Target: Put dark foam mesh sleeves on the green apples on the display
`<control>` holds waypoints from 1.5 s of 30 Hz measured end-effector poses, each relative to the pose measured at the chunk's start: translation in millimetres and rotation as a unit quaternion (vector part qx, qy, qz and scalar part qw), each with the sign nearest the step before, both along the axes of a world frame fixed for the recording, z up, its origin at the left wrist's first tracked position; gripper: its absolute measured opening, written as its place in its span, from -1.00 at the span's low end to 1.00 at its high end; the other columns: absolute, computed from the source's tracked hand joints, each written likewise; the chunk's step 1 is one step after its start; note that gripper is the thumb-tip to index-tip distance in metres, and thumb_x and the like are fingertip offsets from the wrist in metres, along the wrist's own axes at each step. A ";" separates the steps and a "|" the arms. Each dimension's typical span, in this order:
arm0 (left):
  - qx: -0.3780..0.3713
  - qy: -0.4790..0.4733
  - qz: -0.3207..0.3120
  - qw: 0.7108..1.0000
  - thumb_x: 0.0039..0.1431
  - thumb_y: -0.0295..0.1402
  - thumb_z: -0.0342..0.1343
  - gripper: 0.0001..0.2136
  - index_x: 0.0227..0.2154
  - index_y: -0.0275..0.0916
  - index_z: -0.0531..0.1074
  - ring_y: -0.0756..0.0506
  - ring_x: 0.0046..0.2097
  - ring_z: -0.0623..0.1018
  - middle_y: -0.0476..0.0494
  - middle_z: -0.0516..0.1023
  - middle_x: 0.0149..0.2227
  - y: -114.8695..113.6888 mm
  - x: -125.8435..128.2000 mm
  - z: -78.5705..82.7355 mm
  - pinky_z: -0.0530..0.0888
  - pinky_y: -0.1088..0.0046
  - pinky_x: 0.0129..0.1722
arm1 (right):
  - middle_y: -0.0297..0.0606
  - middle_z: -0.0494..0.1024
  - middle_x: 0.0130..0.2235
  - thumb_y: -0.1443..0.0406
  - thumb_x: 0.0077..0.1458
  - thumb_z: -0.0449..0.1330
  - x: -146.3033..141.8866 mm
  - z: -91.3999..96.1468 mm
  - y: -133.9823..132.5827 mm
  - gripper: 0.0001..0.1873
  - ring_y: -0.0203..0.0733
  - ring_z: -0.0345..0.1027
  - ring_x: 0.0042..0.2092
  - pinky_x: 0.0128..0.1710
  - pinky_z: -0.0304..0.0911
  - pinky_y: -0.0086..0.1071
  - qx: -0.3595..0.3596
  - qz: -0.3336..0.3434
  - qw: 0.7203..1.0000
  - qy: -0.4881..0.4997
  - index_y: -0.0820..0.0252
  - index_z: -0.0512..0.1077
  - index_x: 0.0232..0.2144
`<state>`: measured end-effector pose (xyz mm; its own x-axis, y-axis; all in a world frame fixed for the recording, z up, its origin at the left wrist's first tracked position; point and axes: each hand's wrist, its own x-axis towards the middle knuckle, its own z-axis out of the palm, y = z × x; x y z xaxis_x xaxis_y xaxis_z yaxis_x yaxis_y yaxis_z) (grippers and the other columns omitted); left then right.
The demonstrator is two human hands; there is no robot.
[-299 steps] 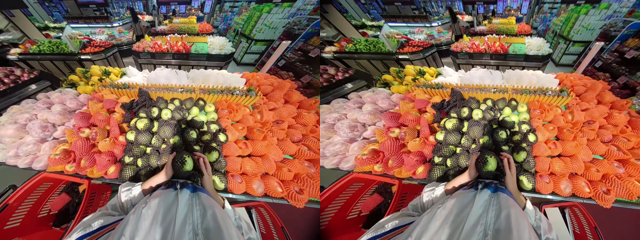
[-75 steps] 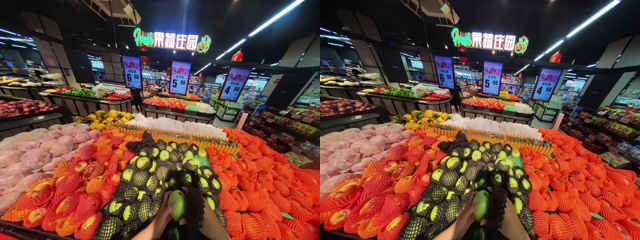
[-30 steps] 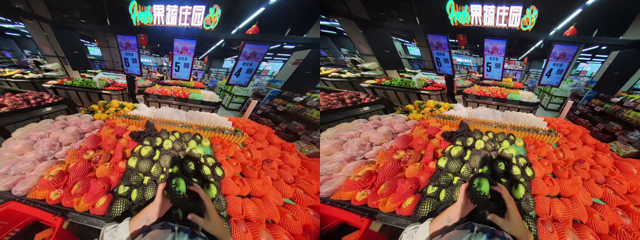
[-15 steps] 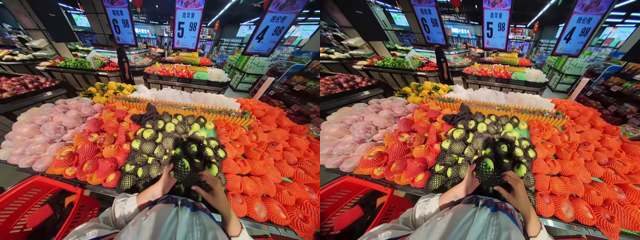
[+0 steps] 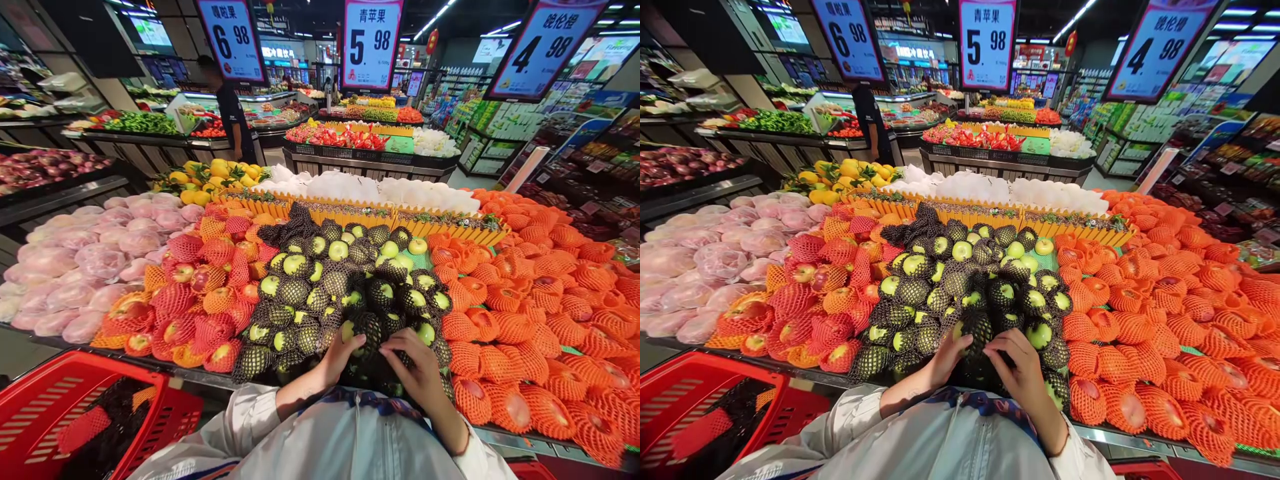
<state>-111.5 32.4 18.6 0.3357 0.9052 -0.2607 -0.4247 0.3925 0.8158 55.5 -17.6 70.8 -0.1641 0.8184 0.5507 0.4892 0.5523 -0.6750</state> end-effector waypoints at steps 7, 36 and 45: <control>-0.064 -0.121 -0.146 0.980 0.09 -0.07 0.21 -0.55 -0.06 -0.28 0.53 -0.31 0.19 0.45 -0.25 0.61 0.01 -5.7 1.7 2.2 0.25 0.09 0.28 | -0.04 0.31 0.12 0.01 0.24 0.16 3.3 -16.1 -1.4 -0.47 0.08 0.23 0.15 0.12 0.26 0.02 0.047 -0.025 0.998 -0.021 0.07 0.27 0.16; 0.258 0.193 -0.024 0.946 0.18 0.09 0.11 -0.27 0.30 -0.17 0.12 -0.34 0.18 0.35 -0.33 0.26 0.27 34.1 -9.3 33.3 0.33 0.16 0.09 | 0.05 0.32 0.23 0.35 -0.22 0.38 15.8 32.1 80.1 0.10 0.17 0.26 0.21 0.14 0.30 -0.01 -0.142 -0.031 0.964 -0.224 0.18 -0.01 0.34; 0.290 0.117 -0.094 0.945 0.31 0.04 -0.04 -0.33 0.39 0.01 -0.06 -0.40 0.37 0.16 -0.24 -0.15 0.47 42.8 -8.4 31.9 0.36 0.16 0.11 | -0.08 0.38 0.06 0.12 -0.23 0.40 86.0 -10.8 150.5 -0.15 0.10 0.30 0.09 0.12 0.22 -0.05 -0.129 -0.153 0.978 -0.054 0.17 0.17 0.09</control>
